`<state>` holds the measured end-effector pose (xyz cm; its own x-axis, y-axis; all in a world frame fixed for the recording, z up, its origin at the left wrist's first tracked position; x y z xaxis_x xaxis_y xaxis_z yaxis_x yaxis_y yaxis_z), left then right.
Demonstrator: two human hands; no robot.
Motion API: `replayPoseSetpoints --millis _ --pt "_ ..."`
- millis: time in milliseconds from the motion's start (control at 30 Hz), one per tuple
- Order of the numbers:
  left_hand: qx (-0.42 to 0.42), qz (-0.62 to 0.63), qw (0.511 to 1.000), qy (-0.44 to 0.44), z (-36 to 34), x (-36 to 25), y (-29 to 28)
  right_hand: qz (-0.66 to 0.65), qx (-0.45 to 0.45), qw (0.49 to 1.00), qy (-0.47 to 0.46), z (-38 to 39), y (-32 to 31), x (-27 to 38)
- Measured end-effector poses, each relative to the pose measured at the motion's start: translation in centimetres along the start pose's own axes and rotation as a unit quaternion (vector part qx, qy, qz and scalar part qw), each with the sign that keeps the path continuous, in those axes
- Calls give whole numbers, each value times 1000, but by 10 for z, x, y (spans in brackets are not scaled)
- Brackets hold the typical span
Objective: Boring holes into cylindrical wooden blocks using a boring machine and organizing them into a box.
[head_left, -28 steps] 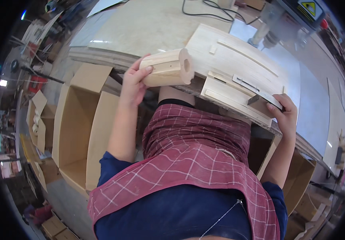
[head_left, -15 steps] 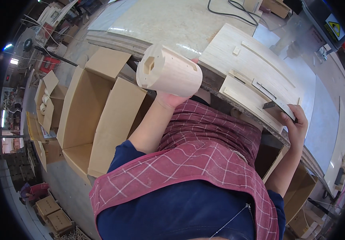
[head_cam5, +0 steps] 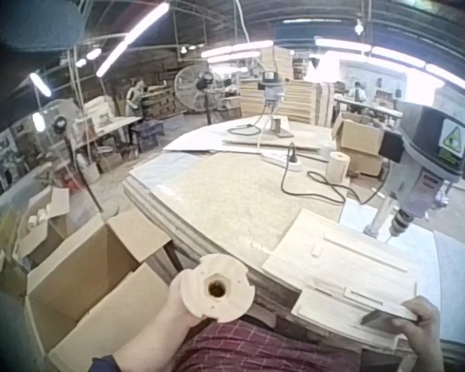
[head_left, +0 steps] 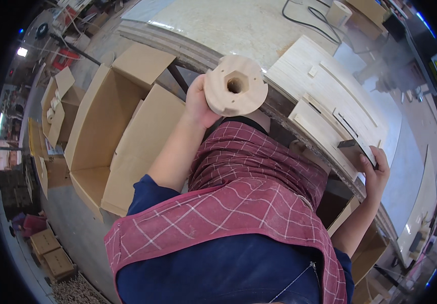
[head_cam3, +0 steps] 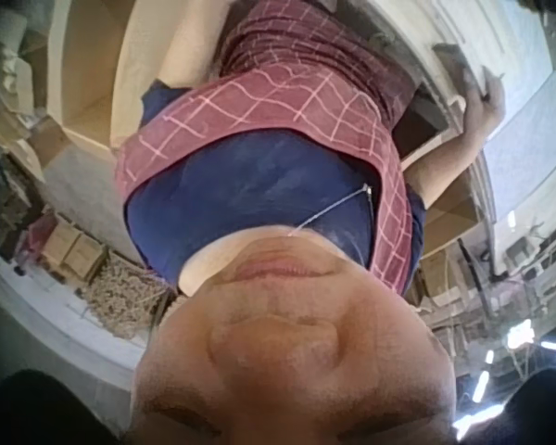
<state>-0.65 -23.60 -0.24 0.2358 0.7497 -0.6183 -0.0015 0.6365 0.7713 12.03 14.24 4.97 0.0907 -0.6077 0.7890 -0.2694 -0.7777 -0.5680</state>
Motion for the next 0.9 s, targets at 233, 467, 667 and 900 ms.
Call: replayPoseSetpoints --millis 233,467,667,900 --pt "-185 -118 975 -19 11 -49 -64 15 -6 1000 10 -2 -7 -5" --pt "-317 -186 929 37 60 -114 -110 81 36 994 61 -5 -16 -2" --pt "-355 -356 857 112 122 -193 -169 112 94 984 105 -13 -22 12" --pt "-523 -318 789 37 231 -232 -291 258 127 948 138 -25 -11 53"
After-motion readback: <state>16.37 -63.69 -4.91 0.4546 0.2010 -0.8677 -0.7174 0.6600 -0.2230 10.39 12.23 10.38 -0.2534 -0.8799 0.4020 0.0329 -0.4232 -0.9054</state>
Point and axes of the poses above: each hand's wrist, its own z-axis away from the middle knuckle, its own y-axis out of the palm, x = y × z, the point moved 4 cm from there along -z, towards the middle knuckle, and after that the axes turned 5 degrees about -z, right-handed, at the moved point
